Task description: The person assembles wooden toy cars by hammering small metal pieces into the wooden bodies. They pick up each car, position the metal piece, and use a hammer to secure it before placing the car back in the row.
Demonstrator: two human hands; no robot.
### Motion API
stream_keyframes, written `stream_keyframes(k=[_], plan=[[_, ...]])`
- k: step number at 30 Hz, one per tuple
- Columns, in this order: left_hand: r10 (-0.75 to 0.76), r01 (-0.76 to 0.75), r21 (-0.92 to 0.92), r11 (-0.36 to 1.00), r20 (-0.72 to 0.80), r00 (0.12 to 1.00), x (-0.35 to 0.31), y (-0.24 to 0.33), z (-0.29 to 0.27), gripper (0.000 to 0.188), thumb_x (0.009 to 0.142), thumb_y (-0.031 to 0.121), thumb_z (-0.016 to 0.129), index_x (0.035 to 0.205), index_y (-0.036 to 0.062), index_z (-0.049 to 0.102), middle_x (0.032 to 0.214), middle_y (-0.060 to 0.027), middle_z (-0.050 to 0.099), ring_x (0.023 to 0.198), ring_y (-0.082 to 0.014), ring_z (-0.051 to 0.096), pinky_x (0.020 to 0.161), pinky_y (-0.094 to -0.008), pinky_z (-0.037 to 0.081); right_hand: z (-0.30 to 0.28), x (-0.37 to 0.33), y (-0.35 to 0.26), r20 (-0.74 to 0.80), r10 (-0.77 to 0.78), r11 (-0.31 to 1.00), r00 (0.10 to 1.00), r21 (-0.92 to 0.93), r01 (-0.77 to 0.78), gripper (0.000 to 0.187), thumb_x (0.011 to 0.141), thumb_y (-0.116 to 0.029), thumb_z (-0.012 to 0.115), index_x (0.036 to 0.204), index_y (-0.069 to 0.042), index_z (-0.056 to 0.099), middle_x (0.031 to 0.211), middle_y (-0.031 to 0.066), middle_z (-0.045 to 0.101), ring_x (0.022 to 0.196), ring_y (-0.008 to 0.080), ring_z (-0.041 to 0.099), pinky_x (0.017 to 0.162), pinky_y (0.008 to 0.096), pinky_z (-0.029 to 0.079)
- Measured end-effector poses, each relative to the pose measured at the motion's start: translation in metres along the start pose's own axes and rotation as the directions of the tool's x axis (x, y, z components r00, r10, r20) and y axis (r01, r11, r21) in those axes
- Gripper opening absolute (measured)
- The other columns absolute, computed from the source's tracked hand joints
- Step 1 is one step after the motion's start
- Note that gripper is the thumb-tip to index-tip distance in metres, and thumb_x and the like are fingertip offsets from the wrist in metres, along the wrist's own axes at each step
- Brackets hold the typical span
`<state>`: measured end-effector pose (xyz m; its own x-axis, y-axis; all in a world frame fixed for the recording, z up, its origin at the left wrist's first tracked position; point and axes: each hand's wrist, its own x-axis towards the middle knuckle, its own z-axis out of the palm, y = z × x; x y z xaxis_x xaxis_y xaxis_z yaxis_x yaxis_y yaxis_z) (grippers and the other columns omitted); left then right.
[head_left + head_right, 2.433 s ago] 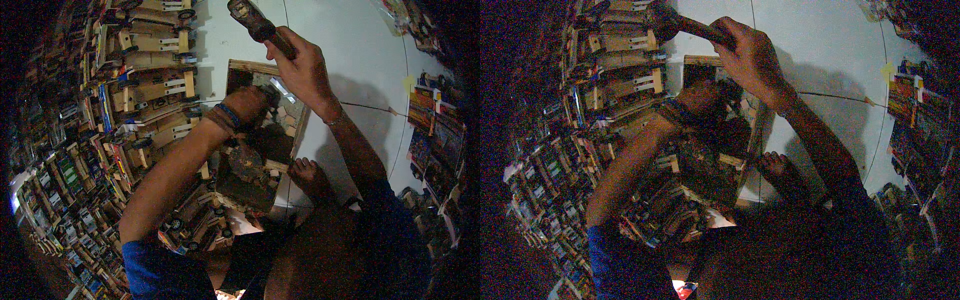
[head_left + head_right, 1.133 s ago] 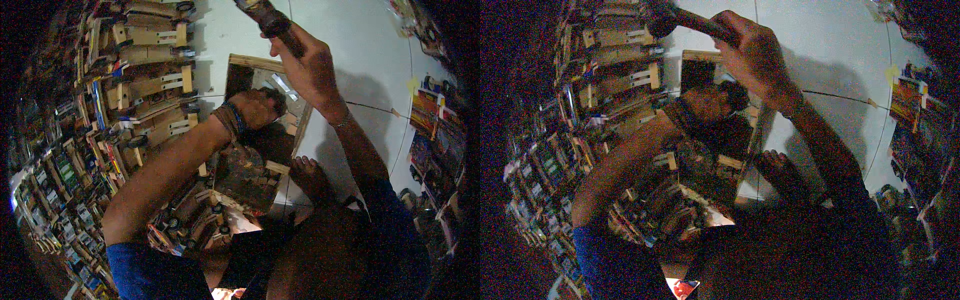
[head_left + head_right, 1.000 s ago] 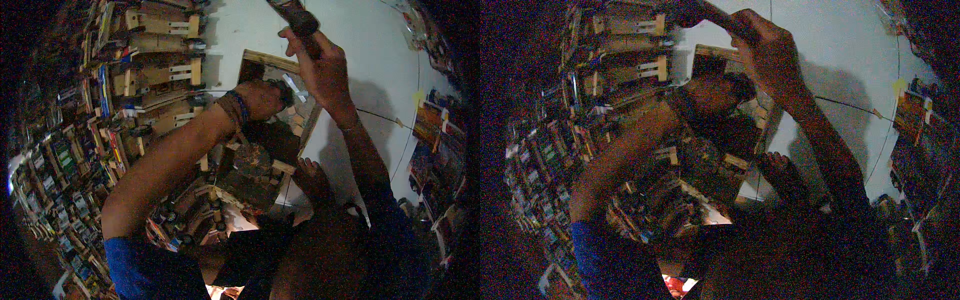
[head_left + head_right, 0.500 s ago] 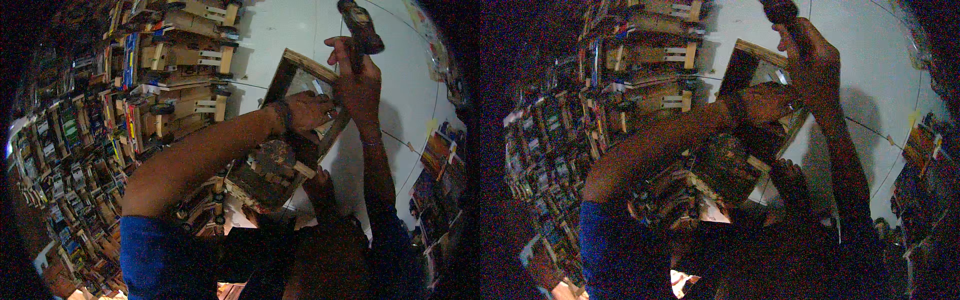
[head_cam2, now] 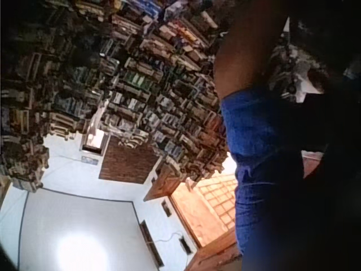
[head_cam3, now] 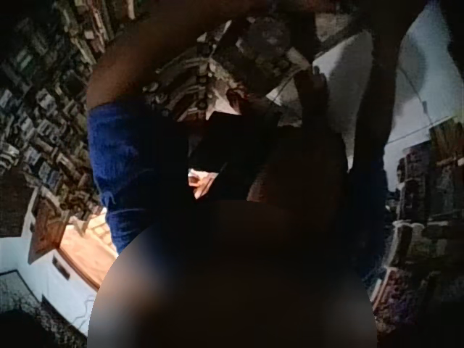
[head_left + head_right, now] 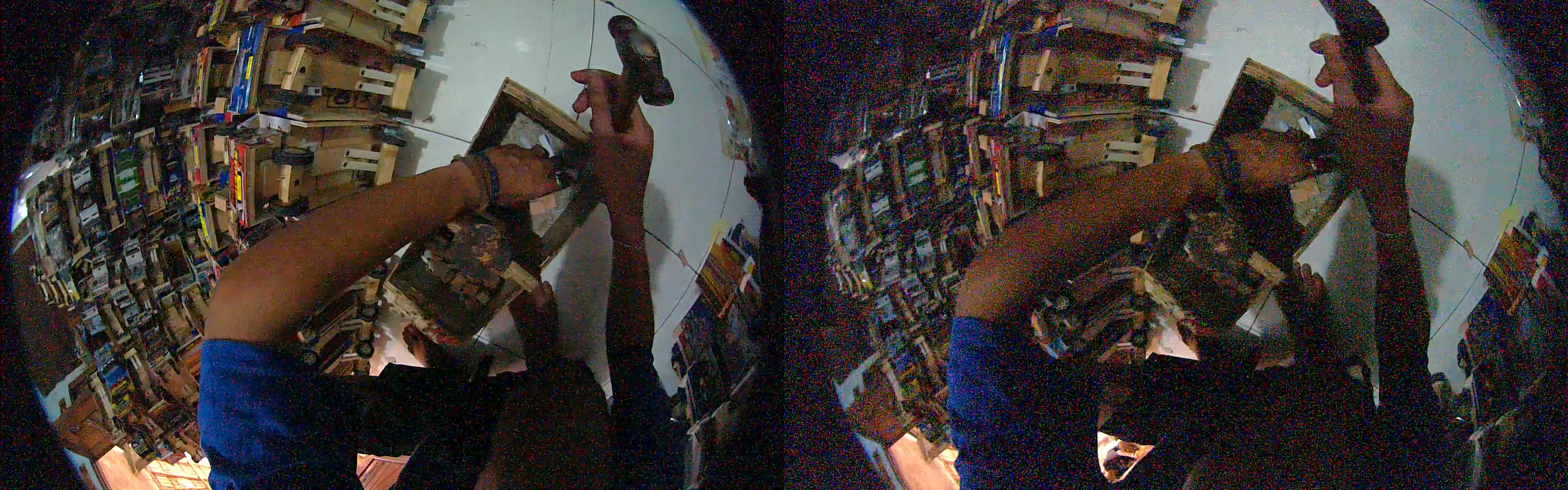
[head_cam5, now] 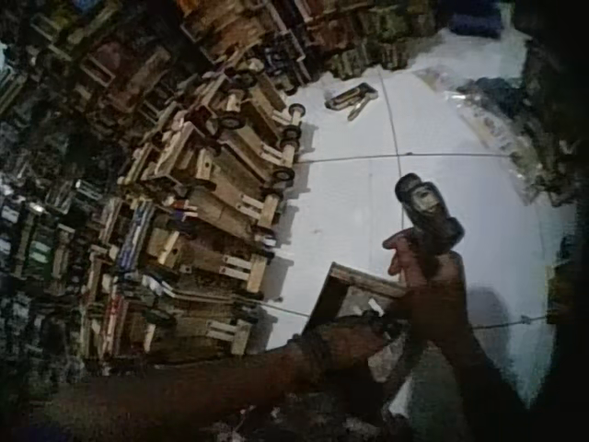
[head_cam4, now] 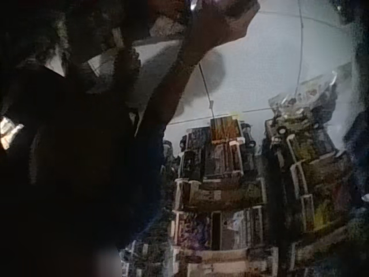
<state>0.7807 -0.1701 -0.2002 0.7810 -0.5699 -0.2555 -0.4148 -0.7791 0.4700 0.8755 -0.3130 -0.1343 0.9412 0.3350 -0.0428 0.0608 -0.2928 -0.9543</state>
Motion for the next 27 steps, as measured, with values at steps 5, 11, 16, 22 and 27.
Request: stream_keyframes(k=[5,11,16,22,27], plan=[[-0.225,0.252,-0.251,0.935,0.131,0.966,0.007,0.006,0.000,0.039,0.099,0.029,0.051,0.135,0.0149,0.053,0.120,-0.0192,0.062,0.118,-0.0360,0.060,0.095,-0.0488,0.055,0.001,0.000,0.003,0.022,-0.049,0.998,0.999,0.046,0.048,0.030,0.104,-0.033,0.053,0.110,-0.010,0.070,0.082,-0.0020,0.062,0.070,0.0073,0.052,0.067,0.0257,0.042],[-0.114,0.138,-0.122,0.983,0.186,0.976,0.004,0.002,0.010,0.039,0.100,0.027,0.048,0.137,0.0186,0.052,0.125,-0.0146,0.061,0.119,-0.0326,0.060,0.096,-0.0439,0.055,0.003,0.001,0.007,-0.019,-0.160,0.987,0.987,0.015,0.160,0.024,0.100,-0.031,0.059,0.107,-0.010,0.070,0.079,0.0039,0.069,0.072,0.0145,0.066,0.067,0.0301,0.052],[0.216,-0.179,0.210,0.961,-0.167,0.962,0.000,-0.014,0.027,0.037,0.093,0.019,0.051,0.129,0.0145,0.056,0.122,-0.0143,0.062,0.112,-0.0348,0.064,0.094,-0.0430,0.056,0.000,0.001,0.006,0.001,-0.177,0.984,0.984,0.020,0.177,0.020,0.100,-0.026,0.059,0.105,-0.010,0.070,0.078,0.0055,0.069,0.072,0.0158,0.068,0.068,0.0315,0.053],[0.087,-0.088,0.084,0.993,0.013,0.996,0.002,-0.010,0.011,0.024,0.083,0.010,0.063,0.107,0.0084,0.064,0.109,-0.0139,0.068,0.097,-0.0370,0.068,0.087,-0.0465,0.057,0.001,0.000,0.003,0.001,-0.141,0.990,0.990,0.003,0.141,0.020,0.100,-0.027,0.060,0.105,-0.011,0.070,0.077,0.0047,0.069,0.071,0.0153,0.067,0.067,0.0312,0.052],[-0.017,0.025,-0.070,0.997,0.123,0.992,0.007,0.001,-0.025,0.018,0.079,0.010,0.069,0.096,0.0069,0.066,0.092,-0.0167,0.069,0.094,-0.0380,0.068,0.082,-0.0471,0.056,0.001,0.001,0.004,0.015,-0.115,0.993,0.993,0.008,0.115,0.021,0.100,-0.029,0.059,0.106,-0.012,0.070,0.077,0.0046,0.069,0.071,0.0150,0.067,0.068,0.0315,0.052]])
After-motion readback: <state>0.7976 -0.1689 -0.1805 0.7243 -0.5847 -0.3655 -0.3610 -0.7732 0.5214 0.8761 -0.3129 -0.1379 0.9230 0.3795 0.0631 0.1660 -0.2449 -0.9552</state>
